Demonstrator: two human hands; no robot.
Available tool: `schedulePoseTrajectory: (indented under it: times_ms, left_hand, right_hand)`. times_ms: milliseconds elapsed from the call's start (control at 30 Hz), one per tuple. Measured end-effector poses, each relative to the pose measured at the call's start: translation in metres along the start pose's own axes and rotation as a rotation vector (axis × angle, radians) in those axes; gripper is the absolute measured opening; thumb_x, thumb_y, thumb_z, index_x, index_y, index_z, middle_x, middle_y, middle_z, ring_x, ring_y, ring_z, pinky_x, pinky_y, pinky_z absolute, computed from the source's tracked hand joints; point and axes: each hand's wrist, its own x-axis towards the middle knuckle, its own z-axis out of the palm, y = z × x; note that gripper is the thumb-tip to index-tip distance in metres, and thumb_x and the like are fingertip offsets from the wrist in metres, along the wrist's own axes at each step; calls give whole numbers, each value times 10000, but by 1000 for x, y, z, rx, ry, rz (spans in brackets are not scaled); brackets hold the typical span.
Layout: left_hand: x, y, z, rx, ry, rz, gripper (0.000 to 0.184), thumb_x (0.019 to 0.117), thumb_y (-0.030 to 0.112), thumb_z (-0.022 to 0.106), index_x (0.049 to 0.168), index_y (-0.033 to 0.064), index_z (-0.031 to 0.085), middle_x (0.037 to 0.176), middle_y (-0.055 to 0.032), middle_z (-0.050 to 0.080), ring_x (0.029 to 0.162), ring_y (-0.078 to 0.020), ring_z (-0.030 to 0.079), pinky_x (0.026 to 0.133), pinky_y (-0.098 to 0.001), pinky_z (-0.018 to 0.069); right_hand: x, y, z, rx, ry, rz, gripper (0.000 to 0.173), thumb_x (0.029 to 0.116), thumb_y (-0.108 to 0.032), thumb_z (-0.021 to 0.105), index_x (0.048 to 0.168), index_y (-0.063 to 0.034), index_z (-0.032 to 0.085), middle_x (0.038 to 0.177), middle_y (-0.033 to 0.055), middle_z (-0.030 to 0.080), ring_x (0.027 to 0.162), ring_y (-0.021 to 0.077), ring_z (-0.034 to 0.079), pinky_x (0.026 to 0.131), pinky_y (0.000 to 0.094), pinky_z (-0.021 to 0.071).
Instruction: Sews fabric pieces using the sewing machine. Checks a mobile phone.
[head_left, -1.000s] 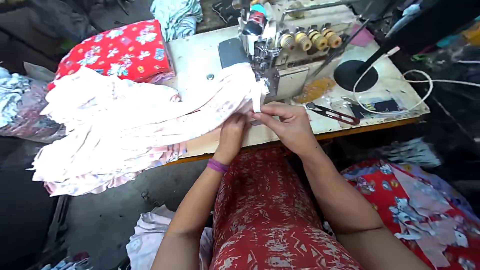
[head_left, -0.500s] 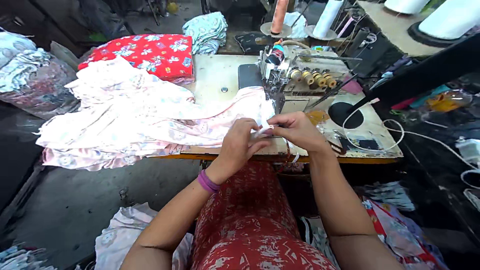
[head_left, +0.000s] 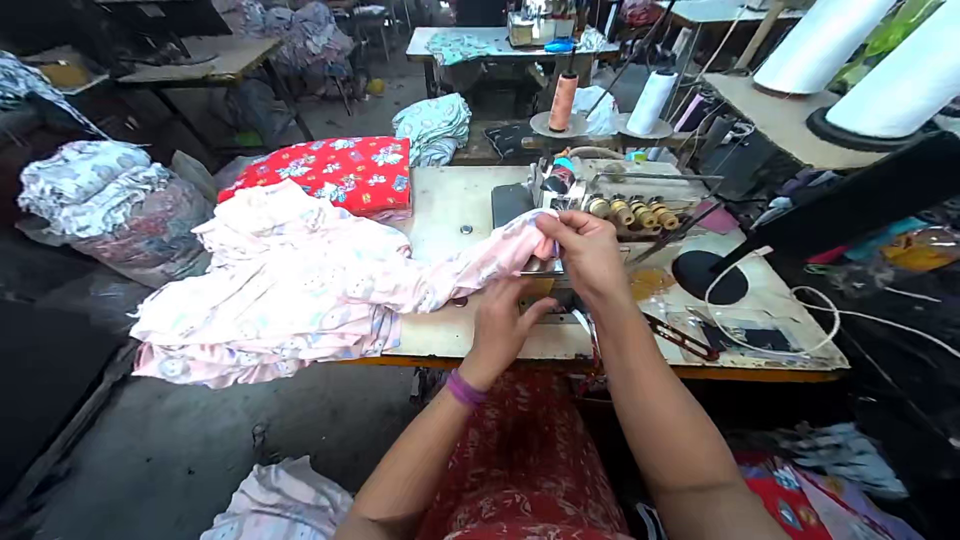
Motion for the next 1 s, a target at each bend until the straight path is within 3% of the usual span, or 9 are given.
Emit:
schedulePoseTrajectory:
  times_ms: [133, 333, 400, 467, 533, 600, 667, 833, 1000]
  left_hand:
    - [41, -25, 8, 74, 214, -158, 436, 822, 229, 826, 1000, -122, 640, 922, -251, 661, 895, -402, 656, 838, -577, 523]
    - [59, -52, -2, -628, 489, -320, 178, 947, -75, 553, 1093, -42, 651, 938, -12, 706, 884, -47, 671, 851, -277, 565]
    - [45, -43, -31, -1011, 339, -282, 173, 995, 169, 517, 1080, 112, 657, 980, 24, 730, 948, -83, 694, 906, -328, 570]
    - [20, -24, -79, -1151, 49, -276, 220, 842, 383, 743, 948, 192, 765, 918, 9, 756, 885, -114, 726, 839, -343, 608]
    - [3, -9, -124, -920, -481, -57, 179, 860, 484, 741, 824, 309, 751, 818, 163, 712, 790, 62, 656, 731, -156, 544]
    - [4, 17, -138, -711, -1013, 97, 299, 977, 411, 670, 769, 198, 650, 739, 158, 639, 716, 115, 579, 648, -85, 470]
    - [2, 41, -126, -505, -1265, 101, 350, 1005, 245, 592, 707, 64, 627, 586, 90, 552, 539, 92, 487, 488, -103, 382]
    - [11, 53, -119, -252, -1080, -16, 180, 959, 99, 646, 804, 27, 703, 654, 83, 614, 597, 89, 533, 573, -102, 448]
    - [12, 48, -113, -105, -1045, -36, 86, 937, 87, 716, 888, 16, 709, 701, 20, 657, 618, 29, 575, 589, -139, 464]
  right_hand:
    - [-3, -3, -2, 17, 20, -26, 38, 954, -73, 695, 940, -50, 723, 748, -33, 695, 632, 20, 634, 629, 206, 563]
    - [-6, 7, -9, 73, -3, 2, 50, 921, 3, 678, 904, -23, 717, 723, -9, 706, 644, 50, 667, 664, 228, 584]
    - [-7, 11, -13, 113, -25, 58, 70, 934, 13, 662, 902, -22, 714, 732, -7, 707, 659, 50, 668, 683, 229, 587]
    - [-7, 13, -20, 207, -108, 143, 123, 973, 31, 574, 965, 0, 692, 804, 17, 717, 734, 80, 688, 758, 264, 595]
    - [-7, 12, -28, 376, -202, 241, 254, 1028, 13, 395, 1109, 7, 636, 980, 52, 733, 877, 115, 713, 874, 297, 588]
    - [-15, 13, -28, 462, -252, 279, 368, 1062, -108, 267, 1206, -17, 593, 1084, 54, 706, 954, 129, 698, 921, 308, 568]
    - [-38, 11, -20, 280, -350, 205, 444, 1073, -234, 253, 1151, -21, 635, 1031, 28, 722, 920, 98, 699, 891, 301, 574]
    - [-123, 2, -25, -240, -572, 55, 212, 960, -224, 686, 990, -23, 744, 864, -44, 717, 794, -54, 641, 750, 160, 551]
    - [-150, 6, -56, -441, -480, 101, 147, 944, -138, 667, 1000, -30, 751, 898, -27, 730, 819, -76, 637, 763, 133, 531]
